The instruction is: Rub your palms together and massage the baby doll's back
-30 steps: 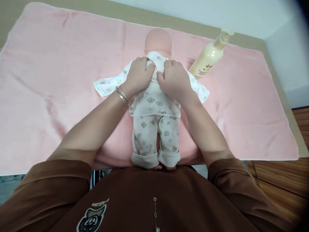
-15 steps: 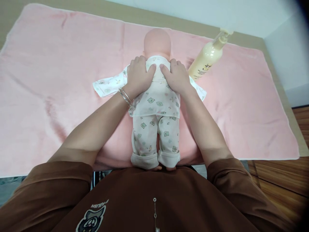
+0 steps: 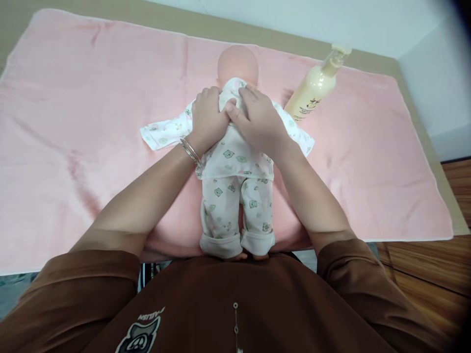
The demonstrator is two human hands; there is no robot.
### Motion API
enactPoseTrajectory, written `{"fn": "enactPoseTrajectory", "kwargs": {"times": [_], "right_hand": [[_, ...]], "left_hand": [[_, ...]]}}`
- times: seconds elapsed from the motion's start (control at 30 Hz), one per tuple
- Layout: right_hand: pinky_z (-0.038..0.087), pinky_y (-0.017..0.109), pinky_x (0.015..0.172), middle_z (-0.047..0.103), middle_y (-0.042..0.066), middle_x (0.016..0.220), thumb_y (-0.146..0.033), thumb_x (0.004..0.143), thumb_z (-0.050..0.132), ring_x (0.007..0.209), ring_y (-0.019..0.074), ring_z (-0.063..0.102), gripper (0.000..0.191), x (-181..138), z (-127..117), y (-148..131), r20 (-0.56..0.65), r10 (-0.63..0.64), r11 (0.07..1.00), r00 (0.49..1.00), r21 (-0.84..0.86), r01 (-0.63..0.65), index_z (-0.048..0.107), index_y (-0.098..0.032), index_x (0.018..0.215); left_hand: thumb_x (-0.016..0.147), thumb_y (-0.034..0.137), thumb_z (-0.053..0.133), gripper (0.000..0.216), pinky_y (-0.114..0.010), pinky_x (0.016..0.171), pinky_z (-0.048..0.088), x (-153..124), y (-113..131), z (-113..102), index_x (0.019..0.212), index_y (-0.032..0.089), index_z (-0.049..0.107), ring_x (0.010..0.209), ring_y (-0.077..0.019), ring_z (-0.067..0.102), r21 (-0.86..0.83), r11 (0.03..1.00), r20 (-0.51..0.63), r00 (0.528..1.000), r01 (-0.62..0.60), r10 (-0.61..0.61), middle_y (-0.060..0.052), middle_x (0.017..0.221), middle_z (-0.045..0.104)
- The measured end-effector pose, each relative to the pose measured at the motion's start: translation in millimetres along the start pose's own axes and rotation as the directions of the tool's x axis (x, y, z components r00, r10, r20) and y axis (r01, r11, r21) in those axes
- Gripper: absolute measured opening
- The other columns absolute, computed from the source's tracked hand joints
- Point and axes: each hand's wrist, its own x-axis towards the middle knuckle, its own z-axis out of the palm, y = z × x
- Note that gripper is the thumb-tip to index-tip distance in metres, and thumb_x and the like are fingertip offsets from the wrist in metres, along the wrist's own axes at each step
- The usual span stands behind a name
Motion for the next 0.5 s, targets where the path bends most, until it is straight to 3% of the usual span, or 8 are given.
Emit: {"fn": "enactPoseTrajectory", "kwargs": {"times": [0.1, 0.23, 0.3, 0.43, 0.5], "right_hand": [[0.038, 0.04, 0.129, 0.048, 0.011, 0.155, -0.036, 0.106, 0.032, 0.15, 0.0226, 0.04, 0.043, 1, 2, -1, -0.084, 0.034, 0.999, 0.996, 0.009, -0.034, 0.052, -0.015, 0.138], [0.029, 0.052, 0.133, 0.04, 0.009, 0.162, -0.03, 0.102, 0.036, 0.156, 0.0274, 0.031, 0.045, 2, 16, 0, -0.012, 0.083, 0.995, 0.997, -0.047, -0.083, 0.051, -0.017, 0.143], [0.028, 0.053, 0.133, 0.037, 0.009, 0.164, -0.028, 0.1, 0.038, 0.158, 0.0277, 0.027, 0.047, 0, 15, -2, 0.007, 0.076, 0.996, 0.997, -0.04, -0.076, 0.05, -0.018, 0.144], [0.023, 0.039, 0.137, 0.03, 0.001, 0.168, -0.026, 0.101, 0.028, 0.16, 0.0155, 0.021, 0.051, -8, 6, -9, -0.158, 0.02, 0.993, 0.987, -0.11, -0.038, 0.047, -0.021, 0.149], [0.022, 0.042, 0.137, 0.028, -0.002, 0.168, -0.024, 0.1, 0.029, 0.161, 0.0157, 0.019, 0.053, -9, 7, -10, -0.159, 0.024, 0.988, 0.987, -0.145, -0.047, 0.046, -0.024, 0.149]], "left_hand": [[0.097, 0.058, 0.028, 0.051, -0.045, 0.107, 0.039, -3, -1, 1, 0.127, 0.027, 0.056, 0.122, -0.0216, 0.049, -0.045, 0.998, -0.036, 0.999, -0.034, 0.032, -0.003, 0.131, 0.06], [0.099, 0.05, 0.03, 0.05, -0.04, 0.114, 0.035, -5, -2, 3, 0.133, 0.022, 0.053, 0.124, -0.0162, 0.047, -0.094, 0.995, -0.059, 0.998, -0.033, 0.027, -0.002, 0.135, 0.059], [0.099, 0.051, 0.027, 0.053, -0.044, 0.115, 0.031, -4, -1, 4, 0.137, 0.022, 0.049, 0.127, -0.0176, 0.045, -0.098, 0.995, -0.048, 0.999, -0.023, 0.019, -0.001, 0.14, 0.057], [0.094, 0.065, 0.023, 0.063, -0.05, 0.111, 0.026, -4, 1, 2, 0.14, 0.03, 0.049, 0.128, -0.0241, 0.043, -0.118, 0.993, -0.009, 1.0, 0.002, -0.003, 0.002, 0.13, 0.065], [0.094, 0.063, 0.026, 0.06, -0.048, 0.11, 0.029, -5, 1, 0, 0.137, 0.029, 0.052, 0.125, -0.0231, 0.045, -0.131, 0.991, -0.021, 1.0, -0.004, 0.001, 0.001, 0.128, 0.065]]}}
